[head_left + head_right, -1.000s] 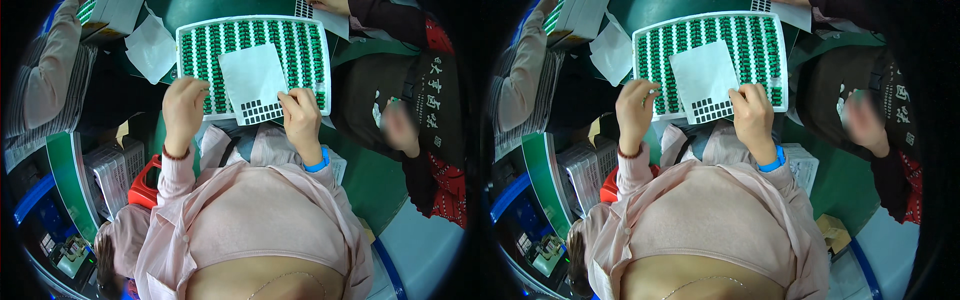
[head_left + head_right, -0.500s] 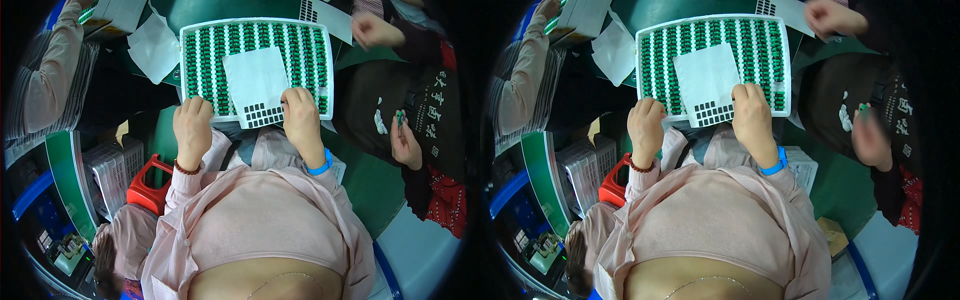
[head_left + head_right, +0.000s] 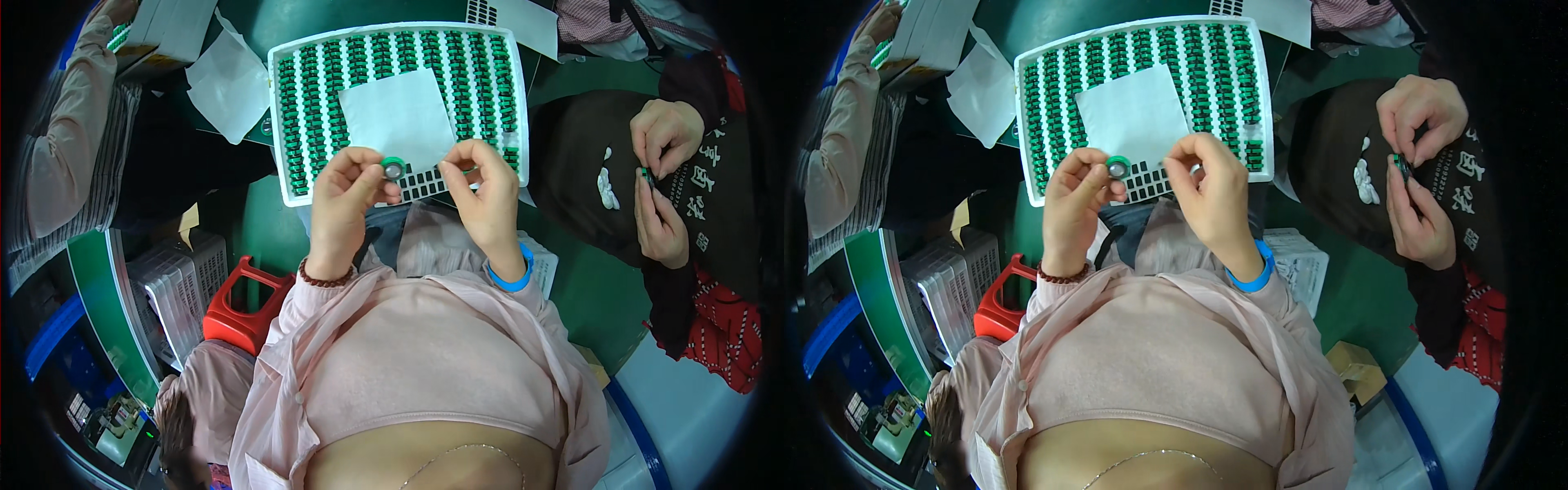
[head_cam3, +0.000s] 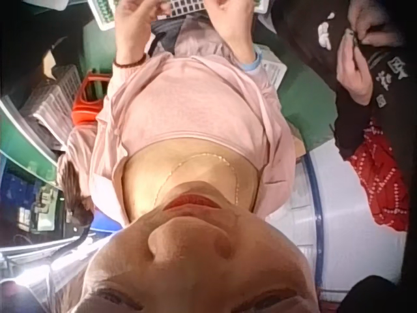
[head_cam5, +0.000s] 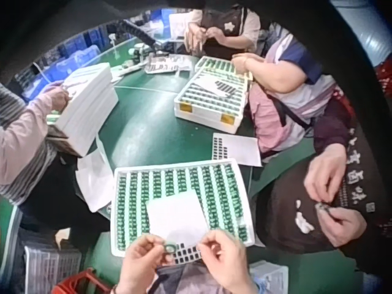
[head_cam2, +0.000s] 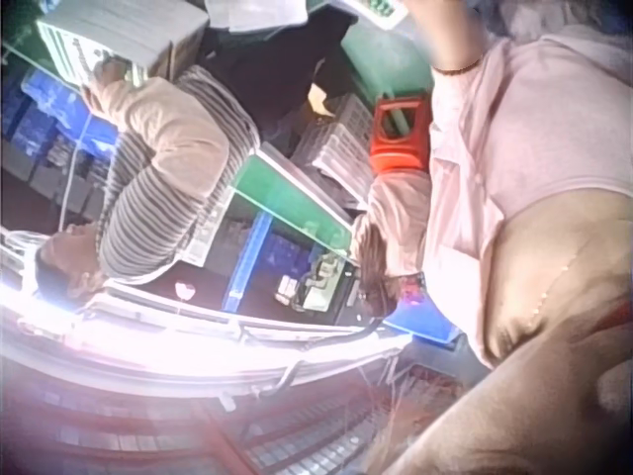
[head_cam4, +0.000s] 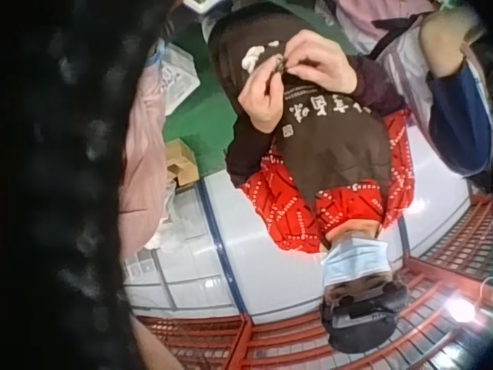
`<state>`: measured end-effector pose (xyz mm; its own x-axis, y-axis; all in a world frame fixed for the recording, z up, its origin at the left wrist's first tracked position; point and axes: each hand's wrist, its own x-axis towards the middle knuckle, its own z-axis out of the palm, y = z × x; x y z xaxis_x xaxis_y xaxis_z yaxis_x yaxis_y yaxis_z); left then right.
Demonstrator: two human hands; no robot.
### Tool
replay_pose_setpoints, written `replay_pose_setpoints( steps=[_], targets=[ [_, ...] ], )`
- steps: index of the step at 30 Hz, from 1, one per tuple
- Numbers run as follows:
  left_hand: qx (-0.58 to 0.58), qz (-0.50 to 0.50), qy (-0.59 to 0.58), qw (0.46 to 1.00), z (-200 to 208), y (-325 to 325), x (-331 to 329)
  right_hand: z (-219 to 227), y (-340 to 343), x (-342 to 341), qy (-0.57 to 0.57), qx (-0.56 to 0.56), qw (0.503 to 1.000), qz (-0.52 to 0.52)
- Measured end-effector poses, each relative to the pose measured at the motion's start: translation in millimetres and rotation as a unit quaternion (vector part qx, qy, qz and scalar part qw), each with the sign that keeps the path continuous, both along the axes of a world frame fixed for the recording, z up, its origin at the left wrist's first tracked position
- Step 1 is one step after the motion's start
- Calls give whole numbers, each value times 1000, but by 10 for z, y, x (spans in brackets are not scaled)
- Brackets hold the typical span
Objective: Assembling small black inserts into green plastic ring components and organizing them in a tray.
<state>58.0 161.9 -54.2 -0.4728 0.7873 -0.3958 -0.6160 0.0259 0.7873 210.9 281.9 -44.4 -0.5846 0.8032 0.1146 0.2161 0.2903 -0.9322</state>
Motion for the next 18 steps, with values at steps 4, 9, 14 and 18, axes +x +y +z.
replay_pose_setpoints(
  steps=[4, 9, 14, 18],
  targets=[
    [-22, -30, -5, 999, 4, 97, 145, 7, -48, -25, 100, -349, 929, 77],
    [-32, -28, 16, 999, 12, 120, 221, -49, -100, -63, 113, -376, 918, 49],
    [-29, -20, 9, 999, 10, 113, 238, -43, -110, -87, 83, -333, 939, 39],
    [-30, -16, 2, 999, 22, 111, 232, -46, -119, -92, 88, -327, 940, 34]
  ],
)
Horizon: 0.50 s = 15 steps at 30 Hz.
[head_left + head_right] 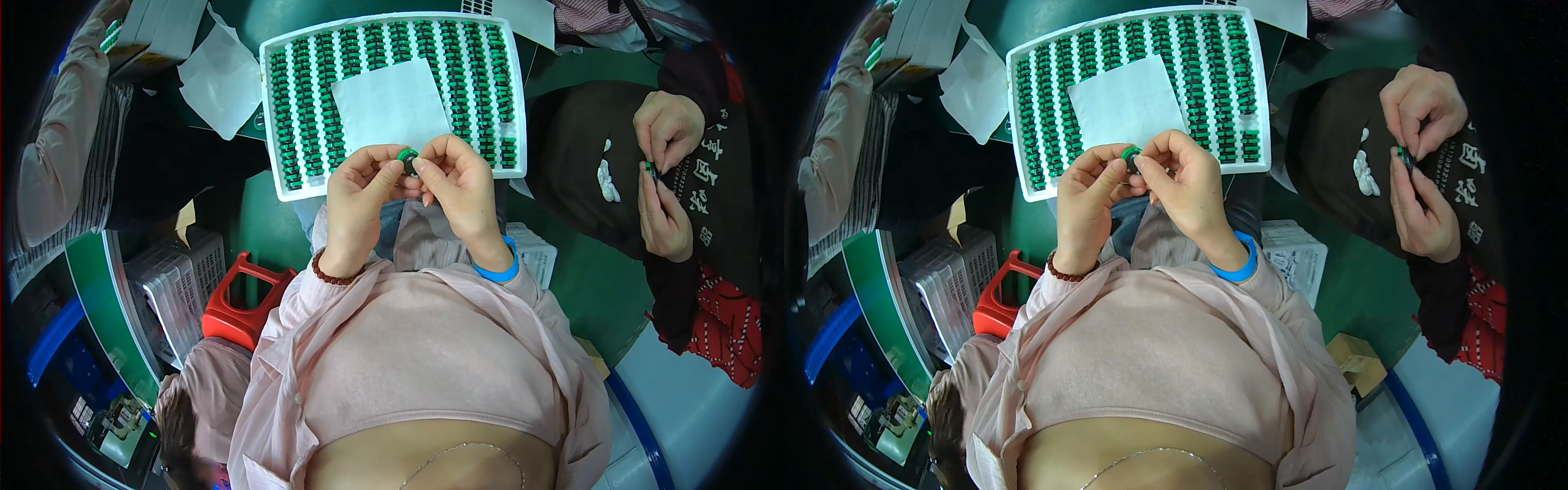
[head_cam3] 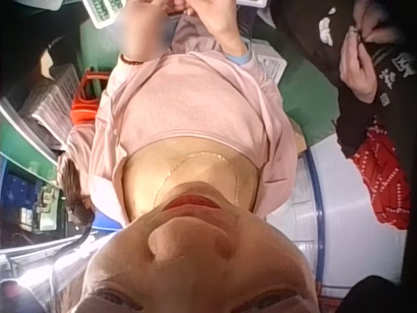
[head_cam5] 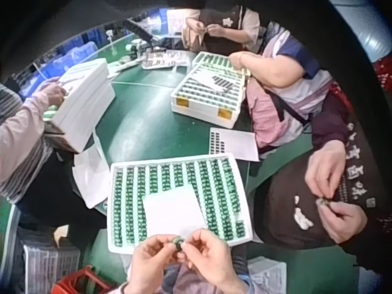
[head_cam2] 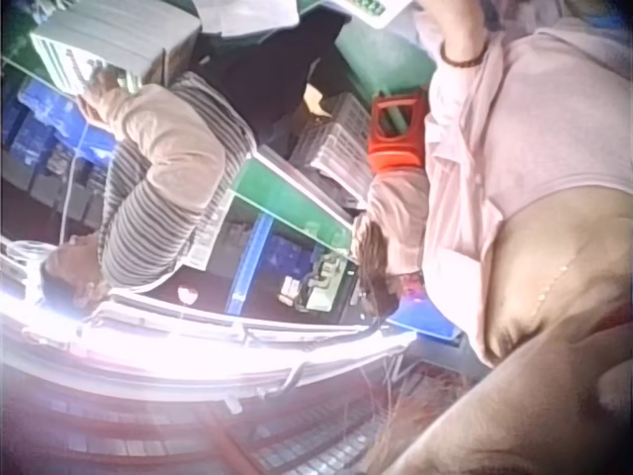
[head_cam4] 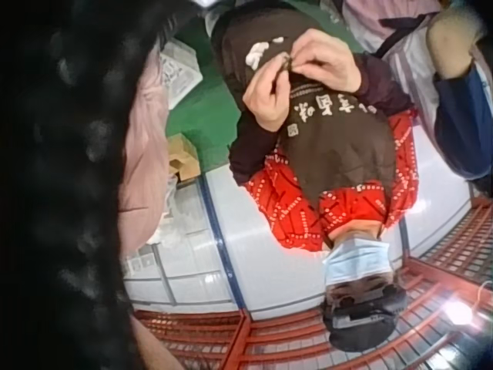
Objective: Assembling small black inserts into green plastic ring components and organizing them in a tray.
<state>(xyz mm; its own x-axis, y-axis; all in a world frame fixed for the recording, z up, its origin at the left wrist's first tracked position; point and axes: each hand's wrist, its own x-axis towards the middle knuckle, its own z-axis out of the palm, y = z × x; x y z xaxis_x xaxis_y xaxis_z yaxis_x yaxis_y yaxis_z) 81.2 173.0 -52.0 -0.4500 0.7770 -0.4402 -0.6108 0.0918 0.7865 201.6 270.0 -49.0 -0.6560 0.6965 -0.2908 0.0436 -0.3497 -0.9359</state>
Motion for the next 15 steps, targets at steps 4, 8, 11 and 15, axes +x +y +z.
replay_pose_setpoints(
  steps=[4, 8, 11, 15],
  targets=[
    [-4, 4, 6, 1000, 17, -3, 0, 5, -9, -10, 8, -7, 1000, -4],
    [6, 2, 10, 1000, 32, 1, 3, 9, -15, -21, 9, 2, 1000, -7],
    [9, 6, 15, 1000, 64, 14, 16, -17, -23, -35, 1, 40, 999, -19],
    [39, 5, 62, 997, 59, 4, 23, -27, -23, -62, -6, 84, 996, -11]
  ],
)
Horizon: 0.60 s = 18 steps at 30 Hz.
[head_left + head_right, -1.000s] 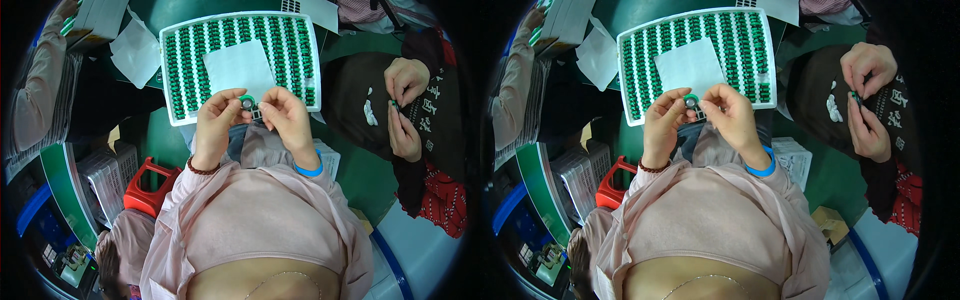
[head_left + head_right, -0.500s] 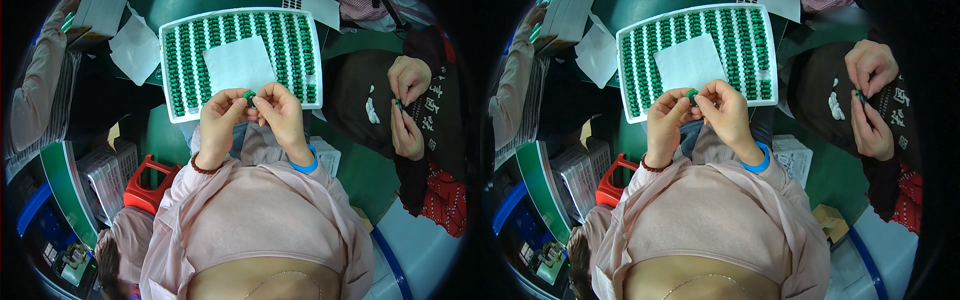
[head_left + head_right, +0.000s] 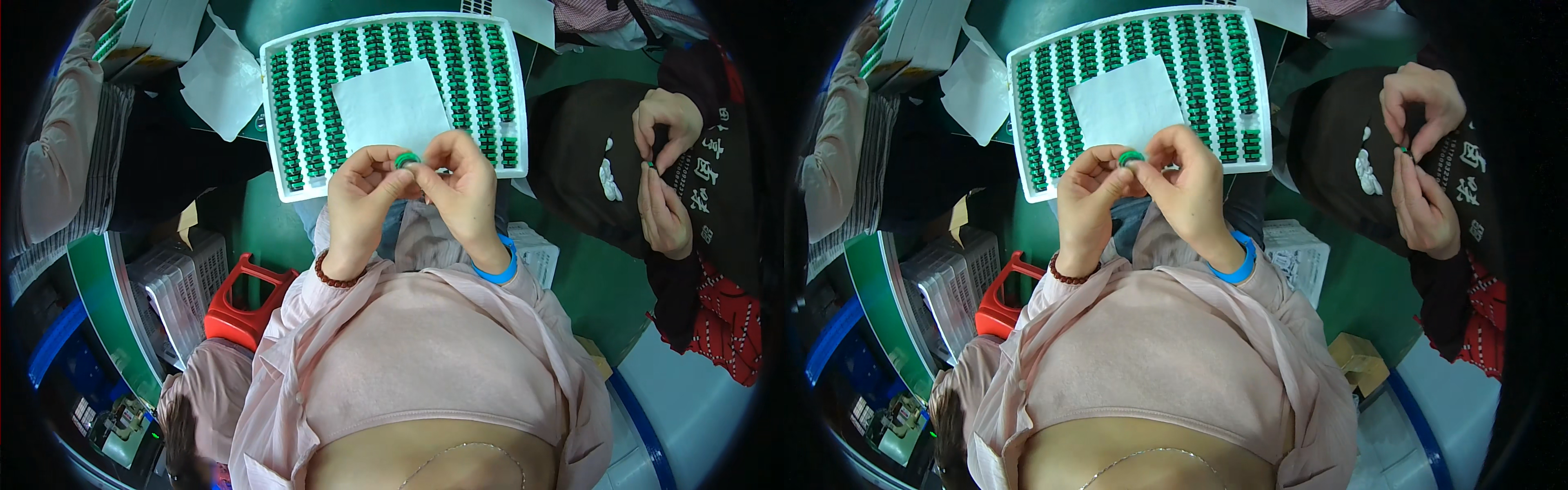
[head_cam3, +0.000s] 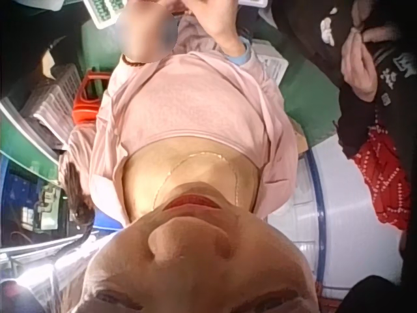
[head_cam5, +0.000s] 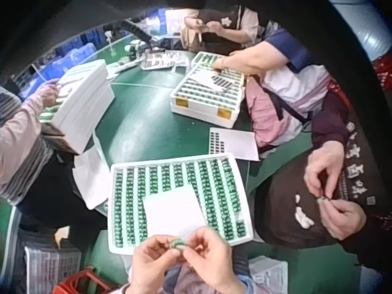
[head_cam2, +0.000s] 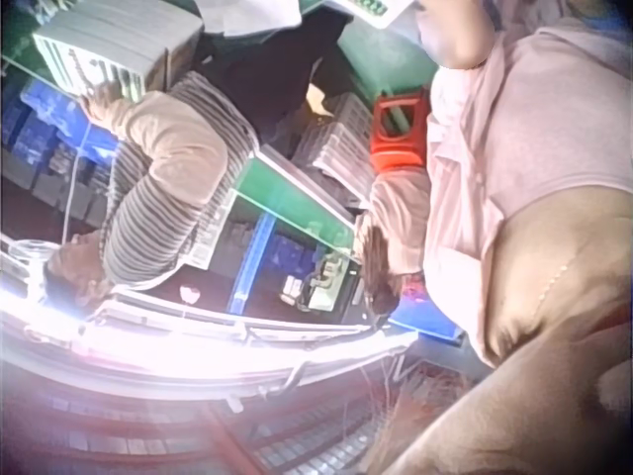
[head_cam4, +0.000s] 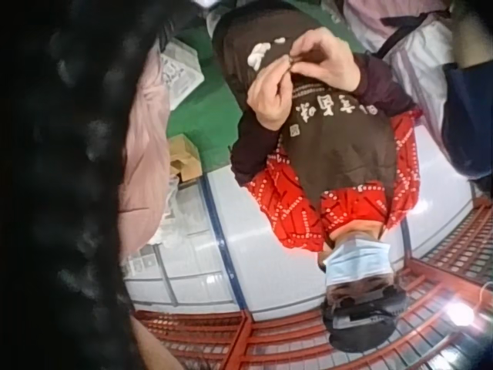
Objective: Assembling small black inserts into green plastic ring components and organizing them in a tray.
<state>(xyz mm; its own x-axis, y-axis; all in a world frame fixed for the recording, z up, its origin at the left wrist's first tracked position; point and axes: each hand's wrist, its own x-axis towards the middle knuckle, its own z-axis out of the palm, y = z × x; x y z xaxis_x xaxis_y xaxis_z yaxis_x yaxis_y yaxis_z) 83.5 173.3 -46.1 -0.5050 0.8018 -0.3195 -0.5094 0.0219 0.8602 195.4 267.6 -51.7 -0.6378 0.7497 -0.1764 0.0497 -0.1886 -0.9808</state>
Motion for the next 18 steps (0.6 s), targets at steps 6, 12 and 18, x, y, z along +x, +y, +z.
replay_pose_setpoints(
  steps=[6, 12, 18],
  targets=[
    [-12, -29, 191, 981, 23, 99, -460, -40, 85, 71, 55, 5, 998, -20],
    [-107, 63, 791, 599, -21, 511, -1871, -103, 108, 111, 55, 74, 995, -35],
    [-134, 31, 815, 563, -291, 697, -2230, -48, 150, 193, 33, 56, 997, -45]
  ],
)
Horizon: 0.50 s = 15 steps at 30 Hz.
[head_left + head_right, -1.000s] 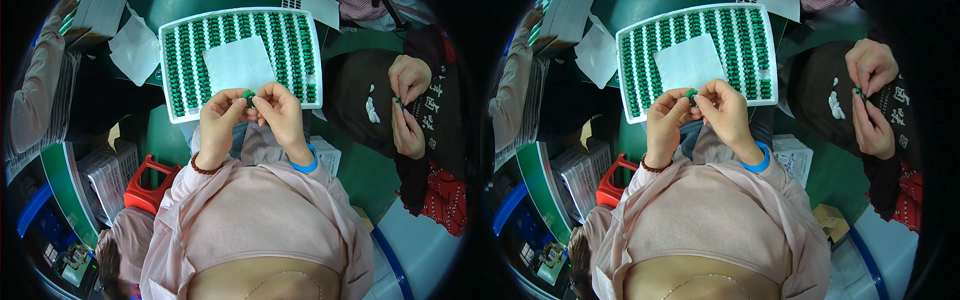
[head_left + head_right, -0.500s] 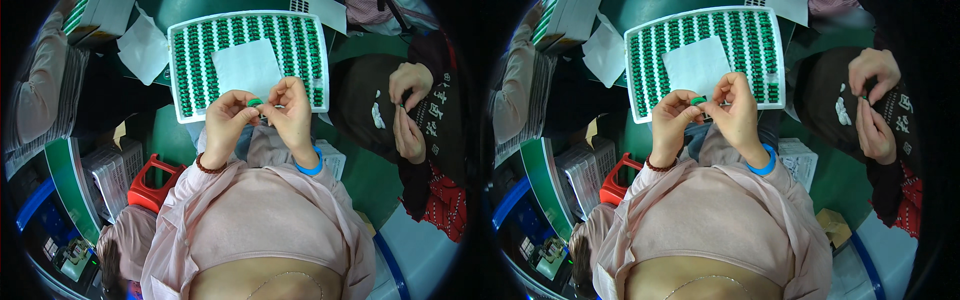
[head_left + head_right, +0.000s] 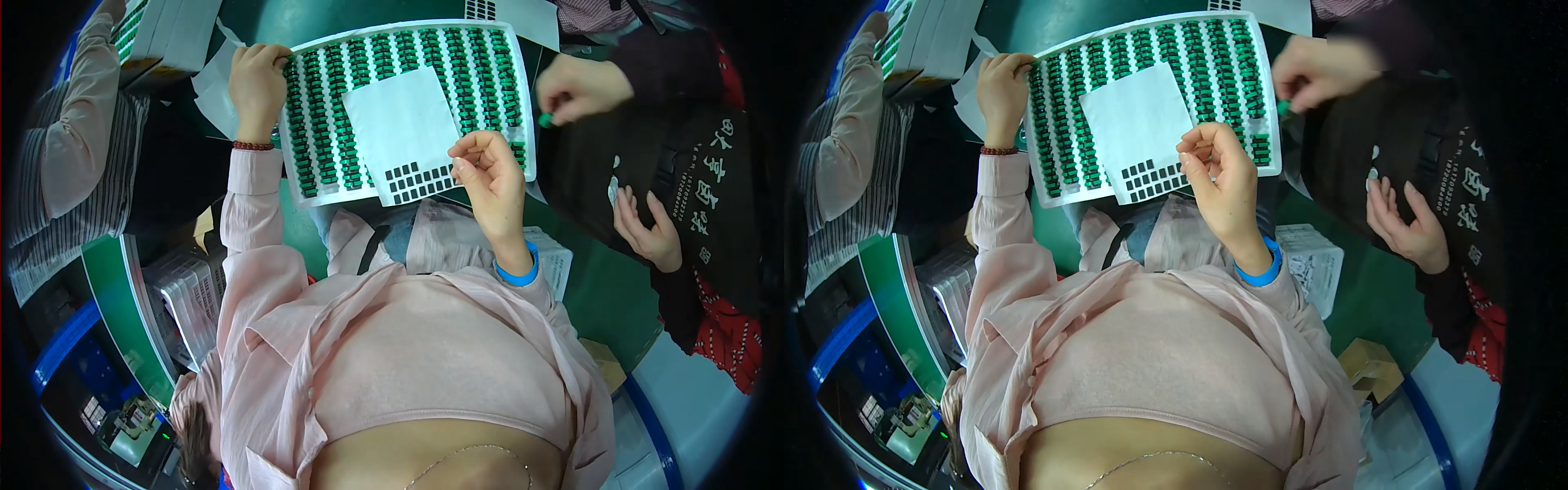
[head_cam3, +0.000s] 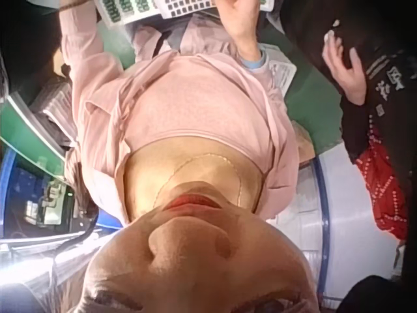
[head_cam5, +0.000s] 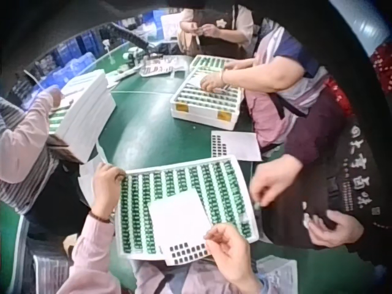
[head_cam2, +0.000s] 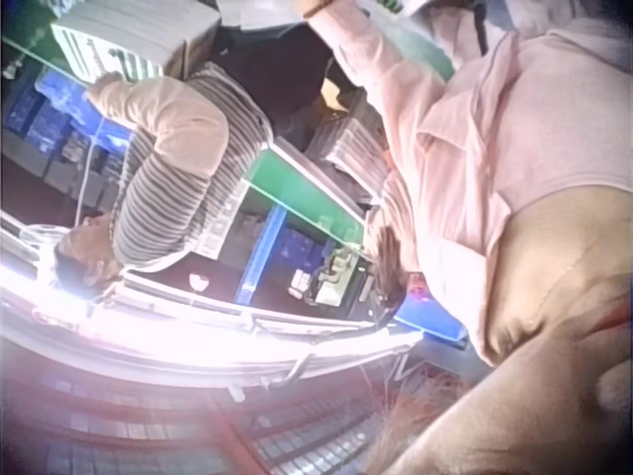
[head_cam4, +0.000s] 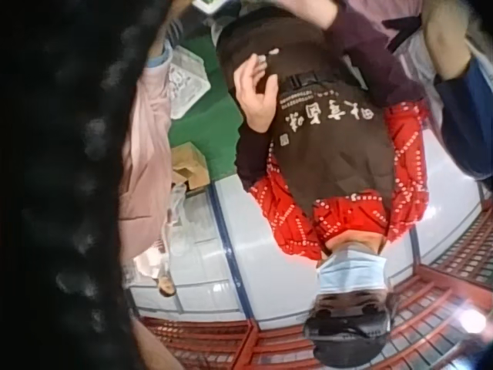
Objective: Assembling small black inserts into green plastic ring components and organizing them in a tray.
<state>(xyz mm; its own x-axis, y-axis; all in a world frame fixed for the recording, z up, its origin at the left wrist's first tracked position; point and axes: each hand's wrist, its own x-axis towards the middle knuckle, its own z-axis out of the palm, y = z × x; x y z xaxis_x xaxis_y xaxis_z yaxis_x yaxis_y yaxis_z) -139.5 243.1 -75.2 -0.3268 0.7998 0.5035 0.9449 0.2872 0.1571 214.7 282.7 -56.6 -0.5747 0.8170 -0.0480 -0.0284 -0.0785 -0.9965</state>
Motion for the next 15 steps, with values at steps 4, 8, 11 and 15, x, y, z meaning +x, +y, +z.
replay_pose_setpoints(
  steps=[4, 8, 11, 15],
  targets=[
    [-29, -4, 8, 1000, 60, 42, -18, -19, 59, 58, -1, 5, 1000, -10],
    [-35, -4, 33, 999, 37, 62, -16, -19, 64, 67, 1, -2, 1000, -12],
    [17, -29, 70, 997, 17, 80, 2, -13, 67, 70, -5, 2, 1000, -7],
    [1, -6, 54, 999, -64, 101, 33, -11, 72, 78, -15, 1, 1000, -10]
  ],
)
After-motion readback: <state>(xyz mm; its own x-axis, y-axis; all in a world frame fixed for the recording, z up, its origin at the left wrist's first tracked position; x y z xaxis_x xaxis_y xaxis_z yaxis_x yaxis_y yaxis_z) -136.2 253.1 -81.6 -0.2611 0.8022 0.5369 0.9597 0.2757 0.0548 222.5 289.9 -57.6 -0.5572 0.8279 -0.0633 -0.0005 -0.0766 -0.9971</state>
